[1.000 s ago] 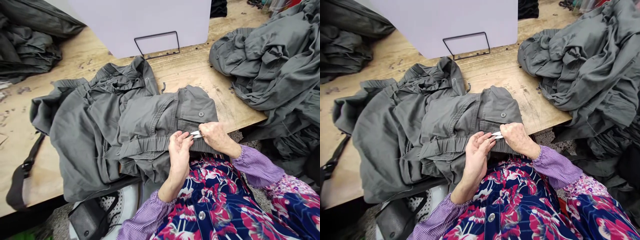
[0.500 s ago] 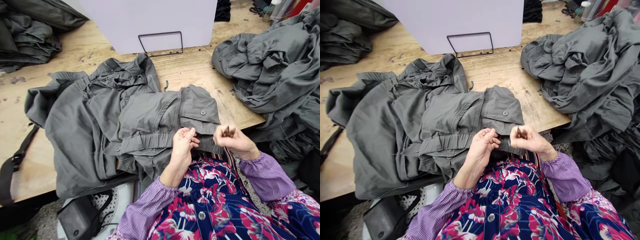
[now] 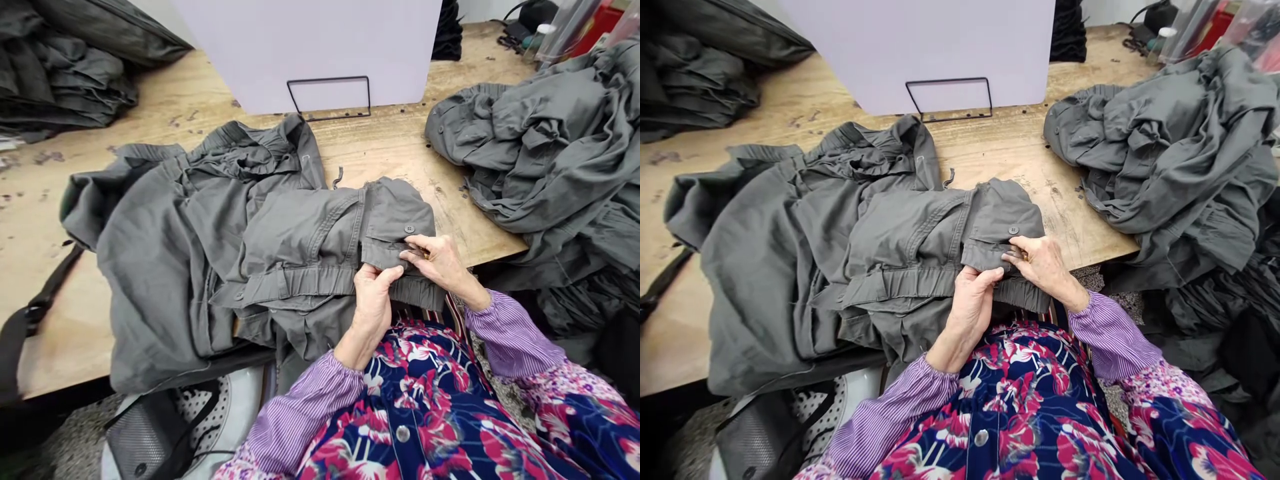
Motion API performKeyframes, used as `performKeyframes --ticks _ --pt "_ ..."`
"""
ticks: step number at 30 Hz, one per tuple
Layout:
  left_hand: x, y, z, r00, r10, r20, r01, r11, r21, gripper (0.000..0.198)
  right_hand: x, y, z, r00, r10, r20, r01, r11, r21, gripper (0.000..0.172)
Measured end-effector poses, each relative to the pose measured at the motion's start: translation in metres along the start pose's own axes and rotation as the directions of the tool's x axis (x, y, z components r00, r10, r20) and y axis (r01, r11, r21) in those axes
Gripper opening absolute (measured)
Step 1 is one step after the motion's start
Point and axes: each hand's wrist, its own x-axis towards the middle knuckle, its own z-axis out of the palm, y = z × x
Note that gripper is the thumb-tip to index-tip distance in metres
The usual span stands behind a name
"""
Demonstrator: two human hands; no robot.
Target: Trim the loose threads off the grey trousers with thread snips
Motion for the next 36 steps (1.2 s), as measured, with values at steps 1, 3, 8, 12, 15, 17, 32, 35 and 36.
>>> performKeyframes --ticks 1,3,8,12,15,17,32,35,36 --pt "-0.001 -0.001 -0.002 1.000 0.009 0.017 -0.009 1.000 0.003 0.020 0.001 -0.002 0.003 1.000 0.005 0.001 -0.005 1.000 0.029 0.024" --pt "-0.001 -0.003 -0.005 0.999 0.022 0.043 -0.023 1.000 0.019 0.021 0.003 -0.006 0.008 0.999 0.031 0.023 -0.033 0.994 0.108 0.021" --pt "0.000 -0.008 -0.012 0.998 0.058 0.013 -0.059 0.995 0.086 0.025 0.006 -0.008 0.009 0.987 0.158 0.036 -0.154 0.850 0.504 0.027" --pt "0.000 -0.010 -0.016 0.997 0.076 -0.005 -0.075 0.988 0.137 0.027 -0.022 -0.002 -0.023 0.960 0.277 0.043 -0.219 0.645 0.732 0.027" --pt "0.001 -0.010 -0.016 0.997 0.077 -0.008 -0.075 0.985 0.154 0.030 -0.062 0.017 -0.064 0.942 0.336 0.023 -0.268 0.709 0.652 0.031" --pt "0.001 -0.010 -0.016 0.997 0.074 -0.011 -0.072 0.984 0.162 0.032 -0.092 0.035 -0.090 0.926 0.332 0.181 -0.376 0.858 0.349 0.034" --pt "0.012 -0.005 -0.029 0.974 0.146 0.175 -0.224 0.752 0.620 0.009 -0.088 0.007 -0.022 0.970 -0.160 -0.184 0.097 0.946 -0.310 0.021" --pt "0.015 0.007 -0.025 0.943 0.212 0.257 -0.332 0.574 0.748 0.016 -0.065 -0.005 -0.009 0.958 -0.240 -0.156 0.150 0.885 -0.441 0.023" --pt "0.015 0.013 -0.022 0.923 0.237 0.303 -0.383 0.497 0.779 0.017 -0.056 -0.007 -0.009 0.959 -0.241 -0.151 0.149 0.878 -0.454 0.019"
